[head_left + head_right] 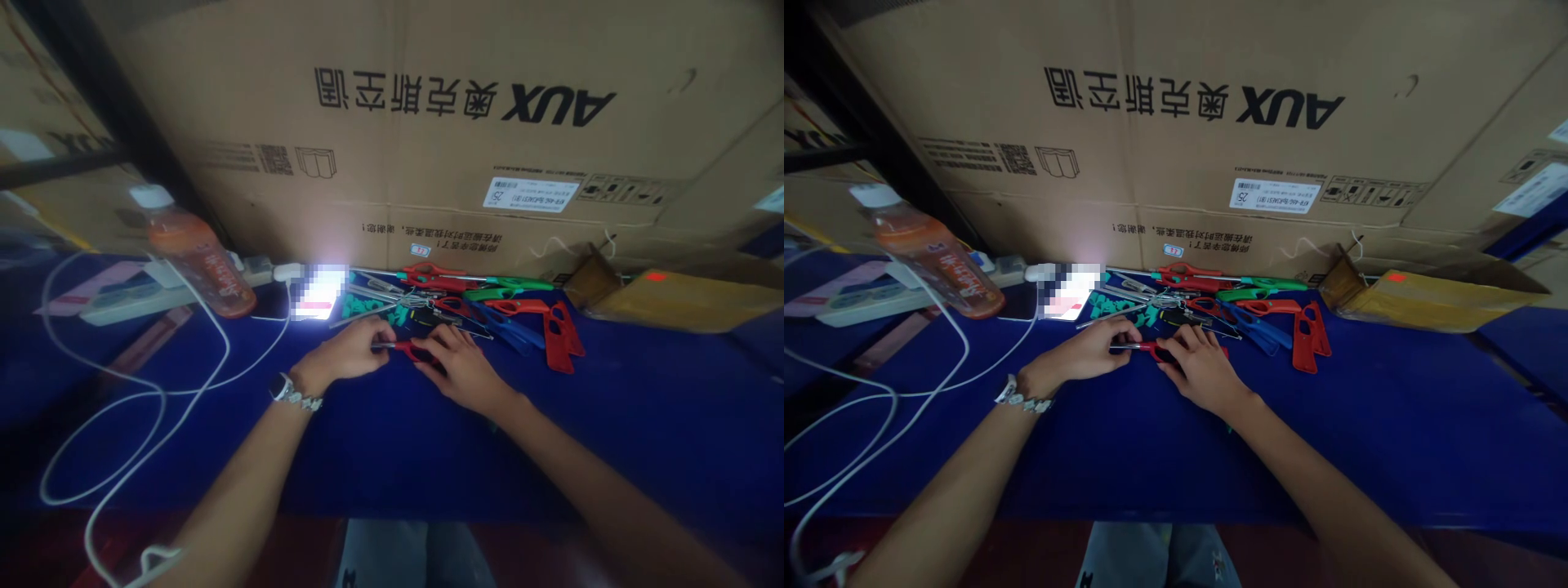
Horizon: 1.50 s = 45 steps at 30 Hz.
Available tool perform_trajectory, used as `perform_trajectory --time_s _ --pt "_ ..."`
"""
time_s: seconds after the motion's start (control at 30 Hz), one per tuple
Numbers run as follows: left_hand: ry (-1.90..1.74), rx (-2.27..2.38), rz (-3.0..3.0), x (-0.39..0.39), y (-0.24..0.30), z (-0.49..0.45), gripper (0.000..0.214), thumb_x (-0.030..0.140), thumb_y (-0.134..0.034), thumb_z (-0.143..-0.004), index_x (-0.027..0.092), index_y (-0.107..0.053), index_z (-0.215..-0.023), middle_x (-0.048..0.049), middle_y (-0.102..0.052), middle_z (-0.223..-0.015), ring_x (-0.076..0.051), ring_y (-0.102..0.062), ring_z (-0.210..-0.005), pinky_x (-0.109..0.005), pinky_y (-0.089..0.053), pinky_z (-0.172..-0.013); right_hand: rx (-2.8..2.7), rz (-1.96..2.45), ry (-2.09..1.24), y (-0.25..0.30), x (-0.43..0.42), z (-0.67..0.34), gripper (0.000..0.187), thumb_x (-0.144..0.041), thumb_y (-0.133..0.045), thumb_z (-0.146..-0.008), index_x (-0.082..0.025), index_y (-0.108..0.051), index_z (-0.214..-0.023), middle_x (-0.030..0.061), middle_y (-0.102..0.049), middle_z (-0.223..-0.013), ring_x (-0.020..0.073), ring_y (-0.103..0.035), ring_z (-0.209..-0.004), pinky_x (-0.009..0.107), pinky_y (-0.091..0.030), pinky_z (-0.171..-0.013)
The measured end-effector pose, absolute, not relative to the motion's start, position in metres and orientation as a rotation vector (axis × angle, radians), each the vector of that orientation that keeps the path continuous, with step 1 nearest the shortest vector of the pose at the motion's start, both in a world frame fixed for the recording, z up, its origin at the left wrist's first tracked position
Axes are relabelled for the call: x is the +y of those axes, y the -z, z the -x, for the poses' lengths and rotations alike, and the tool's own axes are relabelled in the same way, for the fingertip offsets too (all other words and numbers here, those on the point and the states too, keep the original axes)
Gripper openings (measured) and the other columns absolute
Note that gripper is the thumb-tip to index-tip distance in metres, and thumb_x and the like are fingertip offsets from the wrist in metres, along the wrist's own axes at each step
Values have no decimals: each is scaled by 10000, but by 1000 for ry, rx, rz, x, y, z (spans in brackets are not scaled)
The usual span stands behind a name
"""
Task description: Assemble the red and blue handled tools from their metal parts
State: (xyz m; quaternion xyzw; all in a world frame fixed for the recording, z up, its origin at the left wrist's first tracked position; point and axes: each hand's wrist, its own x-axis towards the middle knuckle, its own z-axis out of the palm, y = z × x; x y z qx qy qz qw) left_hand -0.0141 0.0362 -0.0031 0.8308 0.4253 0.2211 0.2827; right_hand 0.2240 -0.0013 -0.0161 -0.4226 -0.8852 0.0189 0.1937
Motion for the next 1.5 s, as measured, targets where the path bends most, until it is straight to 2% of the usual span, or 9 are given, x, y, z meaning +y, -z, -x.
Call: perform_trajectory --time_s 0.1,0.27,0.53,0.67,0.87,1.0,1.17,1.4,1.5 --pt "-583 1145 -2235 34 3 9 250 126 -649 -736 183 -671 -978 -55 -679 -954 -207 -636 -847 -356 -516 -779 -2494 1146 -39 16 -1 -223 289 -301 -581 -970 -206 -629 -1239 123 -609 -1115 273 -601 -1020 468 -521 -897" --pt "-561 1114 -2243 39 10 3 133 274 -676 -855 179 -680 -948 -44 -672 -920 -188 -609 -807 -321 -478 -742 -2508 1103 -81 16 2 -224 315 -300 -574 -974 -208 -615 -1273 119 -612 -1133 274 -593 -1062 464 -510 -914" --pt "-494 1131 -2246 42 9 3 75 228 -671 -901 171 -691 -945 -23 -673 -861 -164 -604 -748 -284 -442 -691 -2424 1224 -215 13 2 -225 278 -323 -649 -920 -248 -645 -1188 93 -619 -1233 267 -576 -1156 471 -448 -969" --pt "-530 1132 -2402 41 6 5 19 197 -683 -895 180 -685 -902 -22 -668 -865 -188 -607 -824 -314 -454 -757 -2412 1342 -226 7 3 -234 391 -425 -697 -868 -246 -641 -1211 98 -624 -1220 294 -579 -1161 507 -442 -985" --pt "-648 1079 -2587 39 2 4 35 192 -642 -931 173 -671 -936 -44 -641 -928 -201 -612 -898 -341 -491 -813 -2412 1425 -319 4 6 -249 439 -482 -685 -872 -226 -617 -1222 99 -660 -1182 281 -643 -1083 413 -495 -893" --pt "-762 1025 -2635 37 1 2 63 224 -617 -954 181 -653 -983 -43 -635 -964 -200 -616 -921 -350 -511 -826 -2410 1380 -415 1 8 -251 308 -456 -690 -882 -213 -629 -1062 57 -704 -985 226 -670 -895 328 -469 -763" --pt "-878 984 -2669 35 0 0 48 224 -621 -951 178 -632 -947 -44 -628 -961 -201 -616 -924 -356 -523 -824 -2330 1346 -508 -2 9 -254 207 -408 -704 -872 -214 -632 -868 -21 -635 -722 140 -566 -626 258 -368 -605" --pt "-835 1080 -2669 30 -4 -2 65 127 -639 -897 187 -622 -915 -43 -647 -981 -204 -650 -922 -366 -548 -825 -2310 1216 -415 0 7 -257 95 -318 -657 -904 -225 -648 -923 -8 -677 -796 132 -601 -673 239 -388 -632" --pt "-816 1127 -2642 24 -7 -4 278 140 -675 -848 198 -638 -1117 -60 -672 -1117 -232 -663 -1038 -402 -548 -920 -2314 1145 -329 -3 6 -255 67 -286 -645 -903 -219 -642 -910 0 -675 -813 132 -618 -683 234 -404 -636"
